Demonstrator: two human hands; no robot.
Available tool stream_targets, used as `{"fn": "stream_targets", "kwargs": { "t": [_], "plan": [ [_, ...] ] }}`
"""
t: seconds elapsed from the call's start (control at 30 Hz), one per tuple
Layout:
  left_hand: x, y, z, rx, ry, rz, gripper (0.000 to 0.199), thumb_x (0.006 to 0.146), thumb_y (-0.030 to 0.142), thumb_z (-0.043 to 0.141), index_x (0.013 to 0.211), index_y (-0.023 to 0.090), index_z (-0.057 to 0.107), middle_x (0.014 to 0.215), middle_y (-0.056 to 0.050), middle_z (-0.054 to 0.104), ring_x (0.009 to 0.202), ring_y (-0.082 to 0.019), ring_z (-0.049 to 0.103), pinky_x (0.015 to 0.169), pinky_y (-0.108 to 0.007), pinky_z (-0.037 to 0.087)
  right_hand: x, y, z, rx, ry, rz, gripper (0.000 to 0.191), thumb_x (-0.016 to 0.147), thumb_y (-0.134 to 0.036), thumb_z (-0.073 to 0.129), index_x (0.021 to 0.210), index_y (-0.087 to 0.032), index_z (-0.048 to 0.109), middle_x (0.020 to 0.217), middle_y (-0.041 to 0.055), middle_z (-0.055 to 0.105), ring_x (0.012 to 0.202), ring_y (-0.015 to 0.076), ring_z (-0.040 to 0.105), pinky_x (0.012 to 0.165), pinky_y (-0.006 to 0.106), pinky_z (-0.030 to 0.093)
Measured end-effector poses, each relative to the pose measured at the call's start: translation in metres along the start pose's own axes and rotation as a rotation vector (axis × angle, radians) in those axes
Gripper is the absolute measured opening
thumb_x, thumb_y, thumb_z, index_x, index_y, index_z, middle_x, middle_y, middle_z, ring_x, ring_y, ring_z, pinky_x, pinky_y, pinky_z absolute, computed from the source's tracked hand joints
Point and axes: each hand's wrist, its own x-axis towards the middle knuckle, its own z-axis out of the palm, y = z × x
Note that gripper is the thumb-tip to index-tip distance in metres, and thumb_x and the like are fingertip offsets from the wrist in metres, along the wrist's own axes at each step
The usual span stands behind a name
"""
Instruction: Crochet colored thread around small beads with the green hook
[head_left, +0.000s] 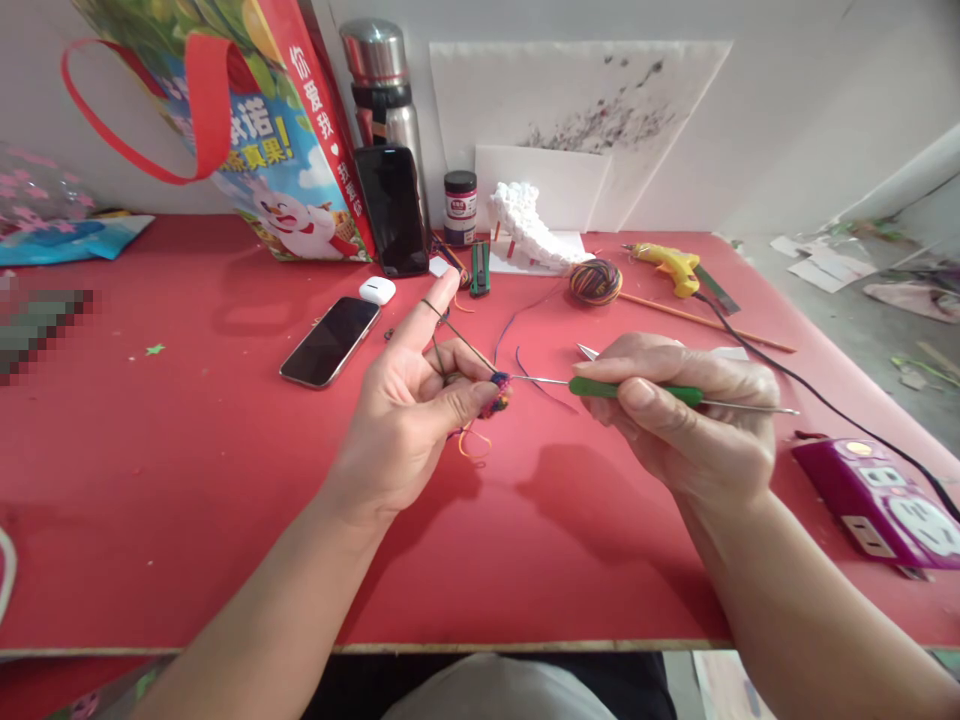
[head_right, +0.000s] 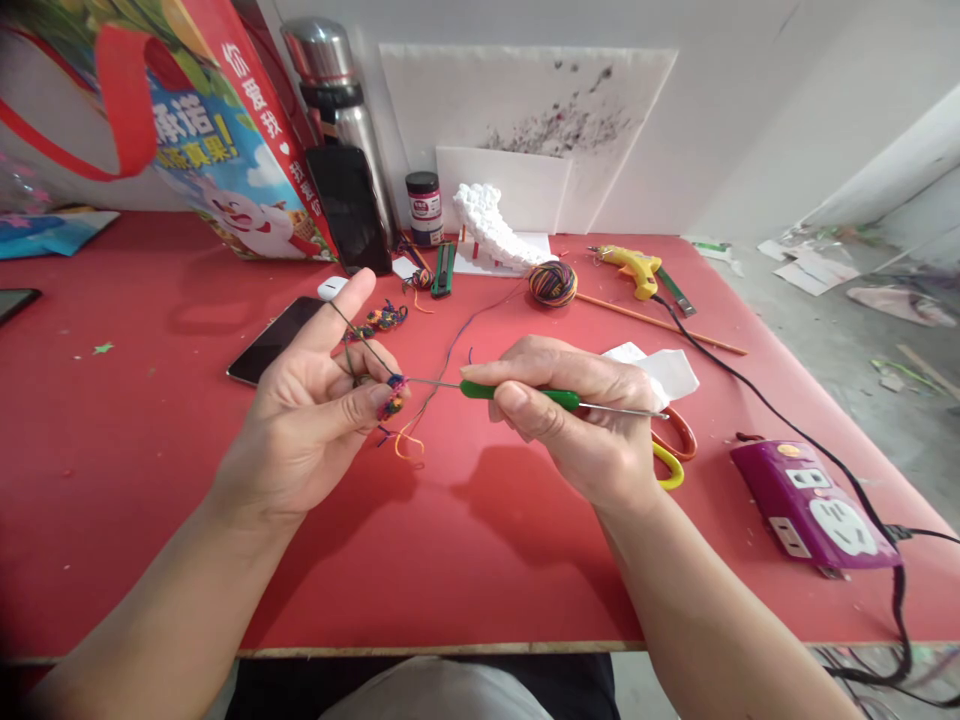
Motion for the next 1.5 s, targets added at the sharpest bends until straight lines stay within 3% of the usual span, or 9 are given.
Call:
{"fn": "stream_targets", "kwargs": {
  "t": [0.4, 0.57, 0.87, 1.0, 1.13, 1.23, 1.37, 1.5],
  "plan": [
    [-0.001, 0.001, 0.003, -0.017, -0.03, -0.015, 0.109, 0.077, 0.013, 0.093, 0.171, 0.035, 0.044, 0.08, 0.004, 0.071, 0.069, -0.012, 0.061, 0.064, -0.021, 0.052, 0.003, -0.004, 0.0, 0.056, 0.019, 0.051, 0.013, 0.092, -0.036, 0.088, 0.098, -0.026, 0.094, 0.065, 0.0062, 0.071, 0.056, 0.0177, 0.06, 0.048, 0.033, 0.047],
    [-0.001, -0.002, 0.002, -0.04, -0.056, -0.041, 0.104, 0.08, 0.015, 0.092, 0.171, 0.033, 0.045, 0.083, 0.003, 0.073, 0.071, -0.011, 0.064, 0.062, -0.02, 0.052, 0.003, 0.002, 0.003, 0.181, 0.019, 0.104, 0.014, 0.09, -0.035, 0.09, 0.097, -0.023, 0.094, 0.065, 0.0059, 0.07, 0.056, 0.0159, 0.06, 0.045, 0.03, 0.043],
    [-0.005, -0.011, 0.015, 0.096, 0.124, 0.121, 0.098, 0.082, 0.012, 0.089, 0.168, 0.036, 0.048, 0.082, 0.005, 0.066, 0.078, -0.014, 0.071, 0.08, -0.027, 0.064, -0.005, 0.009, 0.033, 0.423, 0.144, 0.344, 0.013, 0.088, -0.039, 0.091, 0.095, -0.029, 0.092, 0.065, -0.0001, 0.07, 0.048, 0.008, 0.043, 0.051, 0.029, 0.046],
    [-0.008, -0.009, 0.021, 0.165, 0.165, 0.128, 0.097, 0.081, 0.015, 0.091, 0.165, 0.041, 0.051, 0.083, 0.004, 0.067, 0.071, -0.013, 0.064, 0.072, -0.028, 0.062, -0.006, 0.009, 0.041, 0.464, 0.171, 0.407, 0.015, 0.087, -0.041, 0.09, 0.096, -0.028, 0.091, 0.069, -0.0001, 0.07, 0.05, 0.008, 0.042, 0.054, 0.03, 0.049],
    [-0.01, -0.009, 0.019, 0.224, 0.174, 0.146, 0.089, 0.082, 0.016, 0.089, 0.162, 0.036, 0.056, 0.083, 0.003, 0.067, 0.066, -0.011, 0.056, 0.063, -0.024, 0.055, -0.005, 0.009, 0.042, 0.497, 0.174, 0.424, 0.015, 0.087, -0.04, 0.09, 0.095, -0.028, 0.091, 0.069, -0.0001, 0.07, 0.051, 0.008, 0.042, 0.055, 0.03, 0.049],
    [-0.008, -0.012, 0.016, 0.201, 0.172, 0.17, 0.087, 0.083, 0.017, 0.088, 0.162, 0.034, 0.056, 0.087, 0.002, 0.07, 0.073, -0.013, 0.06, 0.067, -0.026, 0.055, -0.004, 0.009, 0.042, 0.495, 0.177, 0.421, 0.015, 0.086, -0.04, 0.09, 0.096, -0.028, 0.091, 0.07, -0.0003, 0.07, 0.051, 0.0084, 0.041, 0.055, 0.03, 0.049],
    [-0.004, -0.016, 0.014, 0.113, 0.124, 0.162, 0.094, 0.082, 0.02, 0.092, 0.165, 0.039, 0.052, 0.1, 0.001, 0.077, 0.089, -0.015, 0.07, 0.081, -0.029, 0.058, -0.004, 0.009, 0.042, 0.522, 0.175, 0.423, 0.014, 0.086, -0.039, 0.091, 0.096, -0.028, 0.091, 0.07, -0.0008, 0.069, 0.052, 0.0082, 0.041, 0.056, 0.029, 0.048],
    [0.0, -0.018, 0.014, 0.06, 0.133, 0.147, 0.09, 0.082, 0.02, 0.093, 0.162, 0.036, 0.056, 0.094, 0.002, 0.079, 0.092, -0.015, 0.072, 0.09, -0.028, 0.06, -0.006, 0.01, 0.044, 0.545, 0.147, 0.434, 0.014, 0.087, -0.038, 0.091, 0.097, -0.028, 0.091, 0.07, -0.0006, 0.07, 0.052, 0.0073, 0.043, 0.056, 0.028, 0.047]
  ]
}}
